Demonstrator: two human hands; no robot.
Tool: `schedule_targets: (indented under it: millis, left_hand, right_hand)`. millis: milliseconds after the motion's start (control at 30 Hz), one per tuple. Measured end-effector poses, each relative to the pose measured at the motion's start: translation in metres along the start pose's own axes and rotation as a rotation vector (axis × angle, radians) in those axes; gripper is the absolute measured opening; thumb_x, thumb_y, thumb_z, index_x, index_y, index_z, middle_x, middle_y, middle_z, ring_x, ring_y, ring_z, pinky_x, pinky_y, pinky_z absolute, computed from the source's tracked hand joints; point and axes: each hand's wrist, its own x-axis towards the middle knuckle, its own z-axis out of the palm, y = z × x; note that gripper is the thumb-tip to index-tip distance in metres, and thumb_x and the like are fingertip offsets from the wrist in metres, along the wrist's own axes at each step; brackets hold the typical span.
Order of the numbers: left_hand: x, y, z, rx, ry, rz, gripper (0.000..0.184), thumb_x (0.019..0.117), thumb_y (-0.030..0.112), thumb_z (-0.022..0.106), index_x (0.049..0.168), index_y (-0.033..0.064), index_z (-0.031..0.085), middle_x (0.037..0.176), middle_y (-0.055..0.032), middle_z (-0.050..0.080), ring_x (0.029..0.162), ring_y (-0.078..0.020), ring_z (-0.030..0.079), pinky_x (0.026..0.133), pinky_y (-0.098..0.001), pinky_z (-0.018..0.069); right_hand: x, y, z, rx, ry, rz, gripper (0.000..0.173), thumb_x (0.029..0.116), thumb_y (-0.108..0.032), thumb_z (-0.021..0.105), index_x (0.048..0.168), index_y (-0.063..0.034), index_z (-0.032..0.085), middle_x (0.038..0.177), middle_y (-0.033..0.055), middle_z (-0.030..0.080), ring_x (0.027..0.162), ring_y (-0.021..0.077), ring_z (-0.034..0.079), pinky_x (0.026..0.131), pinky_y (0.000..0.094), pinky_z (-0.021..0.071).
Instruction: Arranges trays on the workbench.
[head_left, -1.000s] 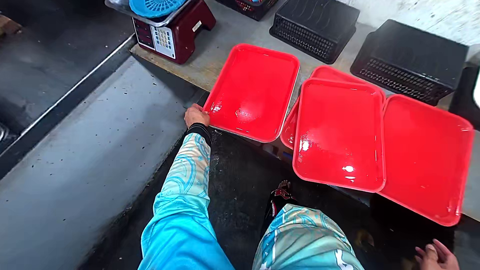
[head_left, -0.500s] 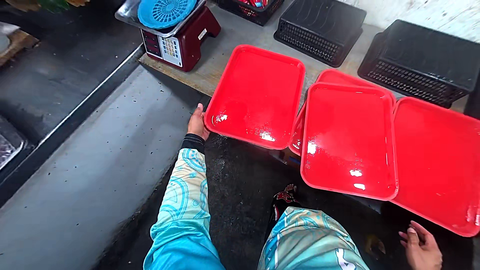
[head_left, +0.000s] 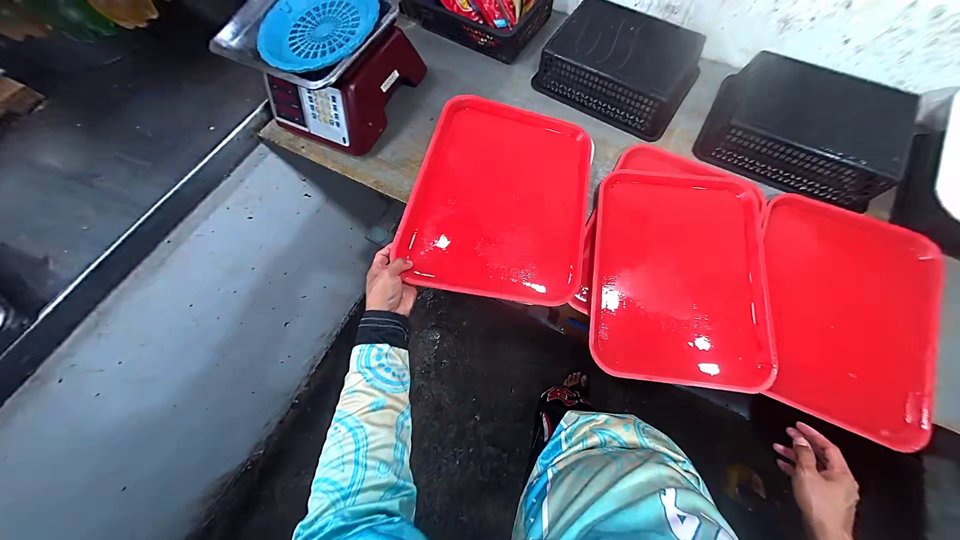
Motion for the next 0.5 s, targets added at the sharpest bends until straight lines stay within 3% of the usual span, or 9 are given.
schedule_targets:
  millis: [67, 133, 267, 400, 500]
  left_hand:
    - [0.000, -0.001, -0.006, 0.006, -0.031, -0.003, 0.051, 0.0922, -0.006, 0.050, 0.141, 0.0087, 0.046, 0.129, -0.0116, 0.063, 0.111, -0.0226, 0.066, 0.091, -0.0466, 0.0579]
    - [0.009, -0.007, -0.008, 0.021, -0.072, 0.001, 0.052, 0.0932, -0.004, 0.049, 0.144, 0.0087, 0.046, 0.131, -0.0119, 0.063, 0.115, -0.0232, 0.065, 0.094, -0.0483, 0.0572]
    - [0.020, -0.020, -0.008, 0.103, -0.079, -0.008, 0.055, 0.0926, -0.002, 0.047, 0.146, 0.0085, 0.040, 0.133, -0.0100, 0.061, 0.114, -0.0195, 0.065, 0.094, -0.0441, 0.0574]
    - [0.022, -0.033, -0.002, 0.327, 0.004, 0.033, 0.045, 0.0952, 0.002, 0.050, 0.140, -0.0002, 0.048, 0.127, -0.0118, 0.062, 0.107, -0.0156, 0.064, 0.091, -0.0379, 0.0567]
    - [0.045, -0.053, -0.020, 0.375, 0.052, 0.033, 0.045, 0.0964, 0.006, 0.049, 0.141, 0.0034, 0.050, 0.129, -0.0102, 0.061, 0.108, -0.0146, 0.062, 0.092, -0.0378, 0.0555]
  right_hand:
    - [0.004, -0.006, 0.004, 0.009, 0.038, -0.043, 0.043, 0.1073, -0.022, 0.050, 0.144, 0.0007, 0.050, 0.131, 0.0232, 0.062, 0.094, 0.0258, 0.072, 0.077, 0.0435, 0.0620]
    - [0.016, -0.021, 0.005, -0.078, 0.094, -0.182, 0.042, 0.1050, -0.018, 0.052, 0.141, 0.0032, 0.053, 0.128, 0.0257, 0.064, 0.101, 0.0311, 0.070, 0.087, 0.0499, 0.0593]
    - [0.057, -0.100, 0.006, -0.265, 0.059, -0.290, 0.043, 0.1065, -0.022, 0.049, 0.142, 0.0016, 0.054, 0.137, 0.0246, 0.060, 0.126, 0.0340, 0.061, 0.108, 0.0491, 0.0489]
    - [0.103, -0.156, 0.027, -0.362, -0.116, -0.161, 0.050, 0.1052, -0.026, 0.054, 0.150, -0.0034, 0.046, 0.135, 0.0228, 0.062, 0.122, 0.0377, 0.063, 0.104, 0.0565, 0.0497]
    - [0.119, -0.162, 0.049, -0.463, -0.156, -0.091, 0.054, 0.1012, -0.031, 0.061, 0.151, -0.0125, 0.047, 0.125, 0.0224, 0.067, 0.113, 0.0424, 0.066, 0.095, 0.0646, 0.0512]
